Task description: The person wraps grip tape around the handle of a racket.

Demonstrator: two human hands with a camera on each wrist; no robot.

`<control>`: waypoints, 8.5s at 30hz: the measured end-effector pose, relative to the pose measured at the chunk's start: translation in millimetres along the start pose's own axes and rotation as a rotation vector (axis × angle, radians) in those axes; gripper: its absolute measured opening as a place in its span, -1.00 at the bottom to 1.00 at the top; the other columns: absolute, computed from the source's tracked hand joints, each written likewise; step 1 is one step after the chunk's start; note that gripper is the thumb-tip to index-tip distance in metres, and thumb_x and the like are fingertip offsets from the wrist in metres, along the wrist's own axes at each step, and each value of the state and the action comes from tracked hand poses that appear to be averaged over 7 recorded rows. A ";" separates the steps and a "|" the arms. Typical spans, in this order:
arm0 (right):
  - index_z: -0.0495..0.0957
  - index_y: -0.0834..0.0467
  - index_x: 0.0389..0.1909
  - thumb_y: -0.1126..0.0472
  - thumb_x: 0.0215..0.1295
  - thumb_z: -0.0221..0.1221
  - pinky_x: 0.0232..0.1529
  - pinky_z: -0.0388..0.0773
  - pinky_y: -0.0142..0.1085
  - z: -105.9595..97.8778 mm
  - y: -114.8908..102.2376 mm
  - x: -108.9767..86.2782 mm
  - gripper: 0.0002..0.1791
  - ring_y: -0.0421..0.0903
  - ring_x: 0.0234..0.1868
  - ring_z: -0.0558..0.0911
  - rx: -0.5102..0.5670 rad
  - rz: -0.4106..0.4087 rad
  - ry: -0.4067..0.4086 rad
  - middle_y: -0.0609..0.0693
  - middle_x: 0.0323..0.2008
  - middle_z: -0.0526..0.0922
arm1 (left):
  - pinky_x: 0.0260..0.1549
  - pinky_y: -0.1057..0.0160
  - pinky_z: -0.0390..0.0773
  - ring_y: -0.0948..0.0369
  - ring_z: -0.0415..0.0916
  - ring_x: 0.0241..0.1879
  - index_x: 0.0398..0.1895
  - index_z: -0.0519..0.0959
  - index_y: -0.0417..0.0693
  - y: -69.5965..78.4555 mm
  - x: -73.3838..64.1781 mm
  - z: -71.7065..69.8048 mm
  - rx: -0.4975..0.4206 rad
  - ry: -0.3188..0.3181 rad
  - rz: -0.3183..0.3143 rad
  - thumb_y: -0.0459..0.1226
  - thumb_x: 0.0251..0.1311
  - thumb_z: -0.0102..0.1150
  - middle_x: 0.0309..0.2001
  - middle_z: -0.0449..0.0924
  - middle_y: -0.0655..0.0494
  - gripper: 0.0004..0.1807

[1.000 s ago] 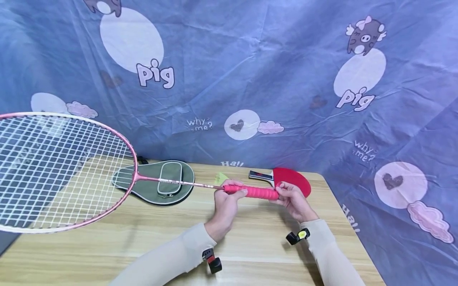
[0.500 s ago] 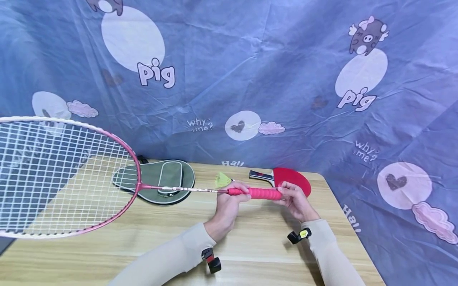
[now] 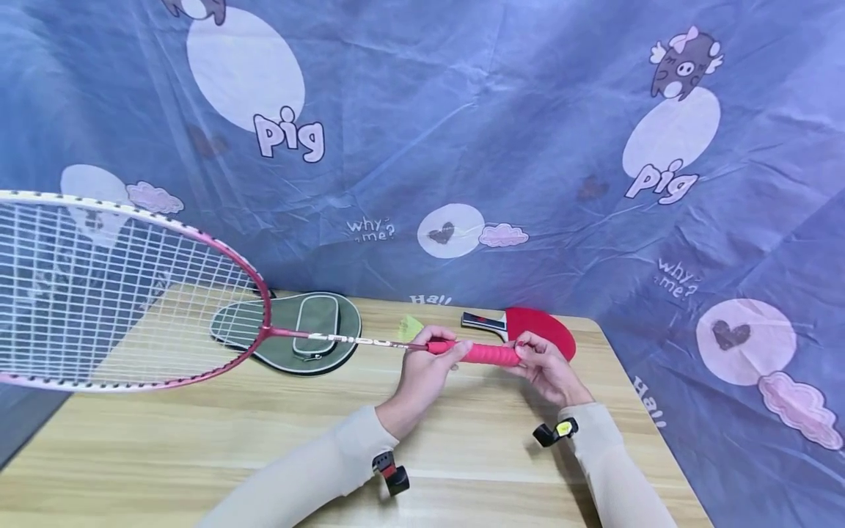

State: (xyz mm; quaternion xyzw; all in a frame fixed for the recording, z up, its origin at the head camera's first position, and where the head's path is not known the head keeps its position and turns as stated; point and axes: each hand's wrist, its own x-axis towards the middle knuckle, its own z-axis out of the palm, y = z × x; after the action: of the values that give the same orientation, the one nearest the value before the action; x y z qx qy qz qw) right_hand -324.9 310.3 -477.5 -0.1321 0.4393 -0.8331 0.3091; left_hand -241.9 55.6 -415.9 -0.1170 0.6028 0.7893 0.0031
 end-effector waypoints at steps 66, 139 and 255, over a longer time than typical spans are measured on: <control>0.64 0.23 0.09 0.47 0.53 -0.15 -0.02 0.72 -0.21 10.8 -20.7 -1.0 -0.60 -0.07 -0.14 0.81 -0.199 -0.028 0.039 0.01 -0.06 0.76 | -0.16 0.34 0.67 0.26 0.67 -0.22 -0.22 0.73 -0.31 0.8 14.4 -10.1 -0.138 -0.092 -0.016 -0.62 -0.14 0.34 -0.25 0.76 0.11 -0.68; 0.62 0.29 -0.03 0.35 0.23 0.31 -0.32 0.66 -0.39 44.5 -0.8 -12.6 -0.71 -0.33 -0.31 0.63 -0.737 0.248 -0.590 0.37 -0.27 0.65 | -0.10 0.35 0.71 0.28 0.75 -0.14 -0.07 0.69 -0.33 -10.3 -38.4 -81.8 0.158 -0.245 0.191 -0.37 0.03 0.49 -0.11 0.77 -0.25 -0.64; 0.60 0.31 0.17 0.20 0.25 0.37 -0.20 0.55 -0.62 -8.9 -6.1 -91.1 -0.51 -0.63 -0.24 0.55 -1.075 0.247 0.826 -0.09 -0.12 0.82 | -0.22 0.21 0.67 0.34 0.63 -0.26 -0.27 0.79 0.04 23.2 -43.1 -275.8 1.359 -0.278 0.419 -0.26 -0.08 0.55 -0.33 0.69 0.37 -0.76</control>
State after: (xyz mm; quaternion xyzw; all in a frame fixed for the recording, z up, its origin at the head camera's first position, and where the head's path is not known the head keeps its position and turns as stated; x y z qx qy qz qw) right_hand -261.2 376.2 -473.0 0.1121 0.8851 -0.4405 0.1005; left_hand -153.4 -207.5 -453.6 0.1303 0.9640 0.2320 0.0003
